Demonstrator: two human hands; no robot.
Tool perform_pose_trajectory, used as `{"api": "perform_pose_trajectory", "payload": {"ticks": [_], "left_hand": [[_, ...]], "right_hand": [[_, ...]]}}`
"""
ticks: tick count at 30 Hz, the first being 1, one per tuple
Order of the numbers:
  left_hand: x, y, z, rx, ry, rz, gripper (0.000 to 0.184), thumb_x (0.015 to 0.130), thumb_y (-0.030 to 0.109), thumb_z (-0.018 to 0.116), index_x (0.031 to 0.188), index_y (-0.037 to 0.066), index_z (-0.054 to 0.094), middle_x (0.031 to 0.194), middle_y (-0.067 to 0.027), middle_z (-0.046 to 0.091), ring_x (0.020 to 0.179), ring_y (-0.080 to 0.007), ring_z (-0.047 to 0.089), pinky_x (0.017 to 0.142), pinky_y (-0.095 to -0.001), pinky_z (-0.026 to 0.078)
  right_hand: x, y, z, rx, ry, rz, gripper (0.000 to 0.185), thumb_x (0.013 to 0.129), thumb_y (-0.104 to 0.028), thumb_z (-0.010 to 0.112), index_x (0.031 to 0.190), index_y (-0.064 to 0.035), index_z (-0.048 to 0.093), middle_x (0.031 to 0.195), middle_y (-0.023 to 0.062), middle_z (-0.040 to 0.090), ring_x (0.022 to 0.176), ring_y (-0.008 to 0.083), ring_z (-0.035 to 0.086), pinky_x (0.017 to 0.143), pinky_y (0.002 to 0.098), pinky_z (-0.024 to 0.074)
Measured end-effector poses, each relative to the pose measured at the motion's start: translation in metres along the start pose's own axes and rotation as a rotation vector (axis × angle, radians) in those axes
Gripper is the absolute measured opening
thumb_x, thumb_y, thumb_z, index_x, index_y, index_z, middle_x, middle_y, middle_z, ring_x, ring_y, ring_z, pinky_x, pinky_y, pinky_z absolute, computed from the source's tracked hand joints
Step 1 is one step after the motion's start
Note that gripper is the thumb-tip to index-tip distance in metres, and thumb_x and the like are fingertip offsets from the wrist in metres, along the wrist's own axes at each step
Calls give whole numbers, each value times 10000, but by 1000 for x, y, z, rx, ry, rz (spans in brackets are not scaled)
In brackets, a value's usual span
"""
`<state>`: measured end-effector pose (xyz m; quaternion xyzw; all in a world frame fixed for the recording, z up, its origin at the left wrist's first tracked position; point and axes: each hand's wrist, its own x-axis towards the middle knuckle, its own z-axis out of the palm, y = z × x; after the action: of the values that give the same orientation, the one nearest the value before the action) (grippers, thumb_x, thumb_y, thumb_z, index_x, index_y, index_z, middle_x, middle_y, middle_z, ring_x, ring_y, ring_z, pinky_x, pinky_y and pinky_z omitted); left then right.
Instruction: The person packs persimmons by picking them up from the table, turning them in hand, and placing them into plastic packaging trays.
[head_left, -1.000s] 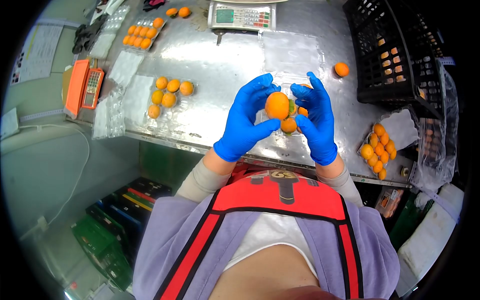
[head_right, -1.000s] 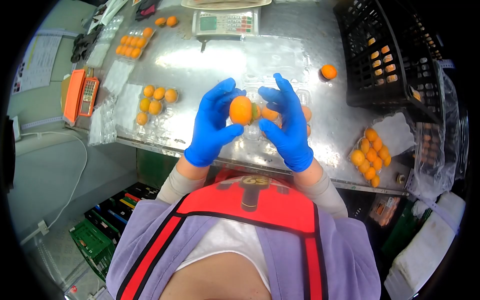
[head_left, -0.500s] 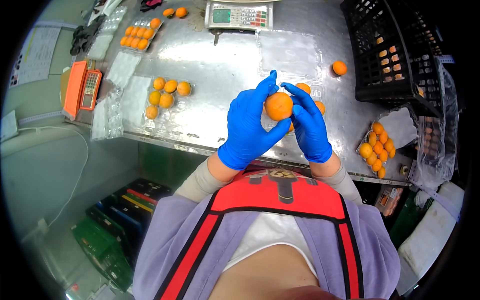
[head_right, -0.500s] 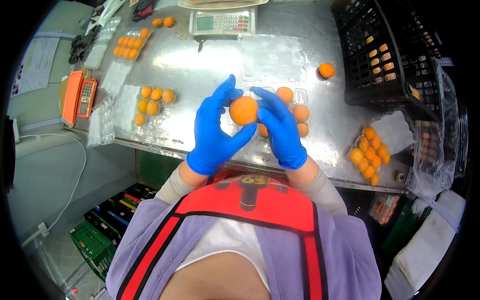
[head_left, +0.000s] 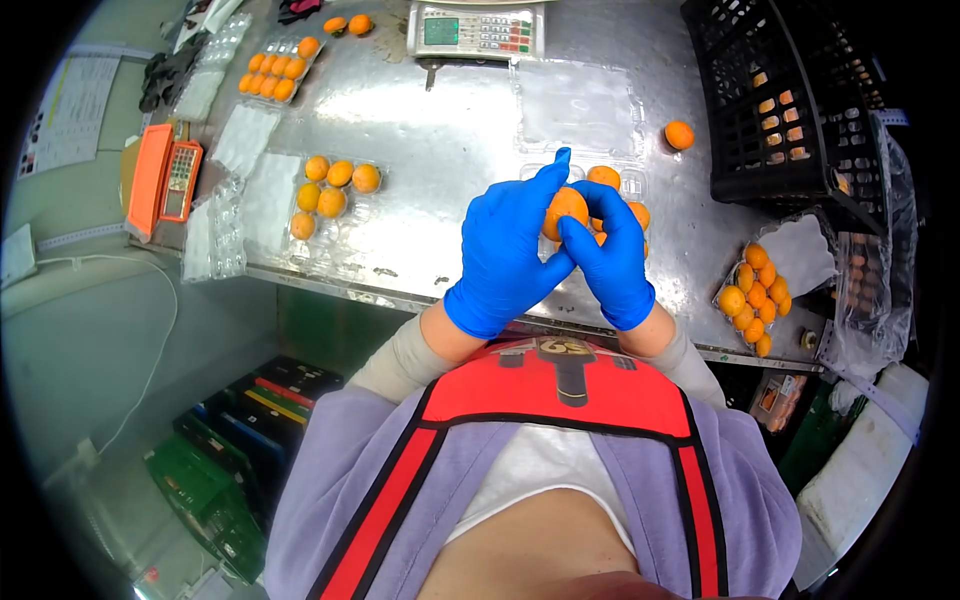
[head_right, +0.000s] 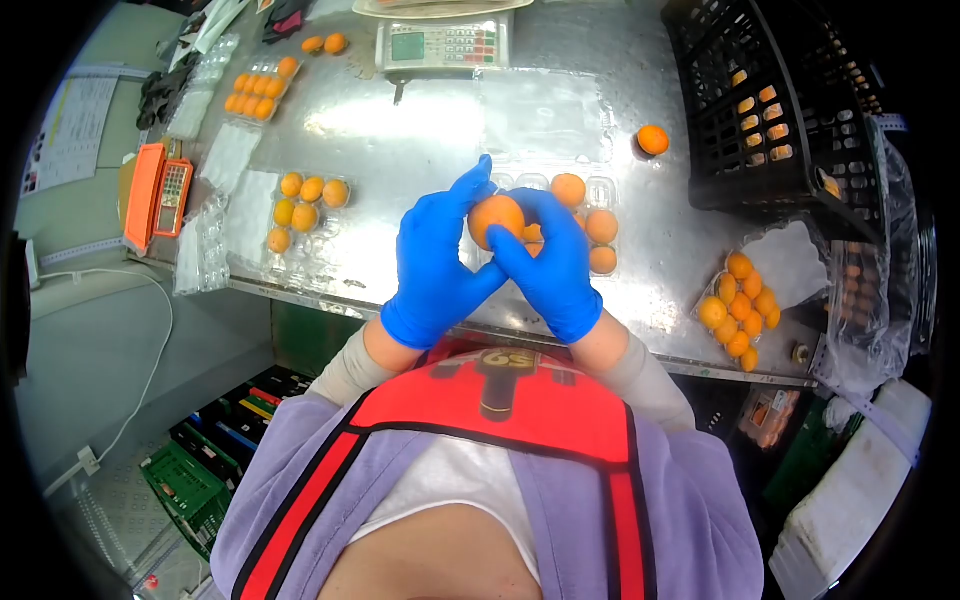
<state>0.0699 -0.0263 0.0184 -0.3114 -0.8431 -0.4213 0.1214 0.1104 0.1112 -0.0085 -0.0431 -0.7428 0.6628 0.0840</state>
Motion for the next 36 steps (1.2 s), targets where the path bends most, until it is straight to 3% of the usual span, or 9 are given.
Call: {"api": "perform_pose_trajectory", "payload": {"ticks": [3, 10, 16, 18, 22, 28, 31, 33, 36], "left_hand": [[-1, 0, 2, 0, -44, -43, 691, 644, 150, 740, 1266, 27, 463, 953, -97, 633, 824, -231, 609, 721, -317, 479], [1, 1, 4, -8, -13, -65, 720, 638, 167, 747, 1281, 36, 450, 932, -94, 631, 811, -229, 608, 711, -322, 480], [-2, -1, 7, -3, -64, -88, 716, 646, 154, 743, 1288, 47, 446, 959, -95, 627, 843, -227, 598, 738, -327, 470], [-1, -3, 8, -53, -43, -91, 707, 651, 156, 745, 1283, 42, 450, 997, -99, 626, 876, -230, 594, 761, -326, 466], [-4, -5, 9, -130, -24, -51, 685, 661, 135, 746, 1270, 30, 452, 1097, -122, 600, 916, -237, 590, 794, -328, 465], [-4, -4, 15, -328, -10, -11, 702, 688, 70, 730, 1300, 27, 388, 1298, -130, 466, 1042, -233, 554, 876, -337, 445], [0, 4, 20, -684, -64, -204, 686, 734, 83, 689, 1330, 41, 352, 1333, -103, 422, 1121, -221, 506, 920, -333, 422], [1, 0, 25, -1414, -143, -731, 623, 796, 126, 619, 1347, 55, 337, 1353, -85, 393, 1172, -217, 465, 950, -326, 399], [2, 1, 38, -1734, -201, -835, 570, 845, 178, 551, 1356, 62, 327, 1336, -83, 405, 1185, -234, 451, 965, -335, 402]], "right_hand": [[4, 1, -5, 56, -40, 145, 224, 856, -172, 578, 1012, -11, 563, 900, 69, 609, 830, 132, 569, 738, 266, 449], [8, 1, -12, 308, -75, 195, 210, 857, -173, 577, 998, -18, 571, 892, 54, 598, 827, 119, 557, 724, 257, 442], [12, -14, -14, -17, -146, 90, 210, 845, -167, 592, 989, -15, 576, 894, 63, 581, 834, 125, 559, 734, 268, 456], [14, -23, -14, -50, -118, 335, 189, 855, -161, 573, 969, -10, 587, 915, 72, 588, 854, 125, 564, 742, 266, 458], [19, 3, -21, 157, -33, 81, 209, 915, -180, 488, 951, -5, 597, 874, 62, 606, 839, 127, 575, 747, 253, 453], [13, 8, -39, 251, 16, 161, 255, 927, -200, 469, 1014, 10, 585, 953, 66, 624, 876, 138, 584, 783, 257, 444], [3, 6, -50, 229, 45, 149, 245, 926, -186, 473, 1037, 5, 580, 952, 64, 624, 877, 136, 583, 784, 255, 446], [-5, 11, -58, 237, 81, 147, 233, 923, -172, 477, 1037, 3, 581, 952, 67, 623, 880, 133, 582, 785, 252, 446], [-17, 13, -71, 260, 129, 159, 217, 917, -146, 479, 1040, 2, 580, 954, 70, 621, 889, 130, 579, 794, 247, 445]]}}
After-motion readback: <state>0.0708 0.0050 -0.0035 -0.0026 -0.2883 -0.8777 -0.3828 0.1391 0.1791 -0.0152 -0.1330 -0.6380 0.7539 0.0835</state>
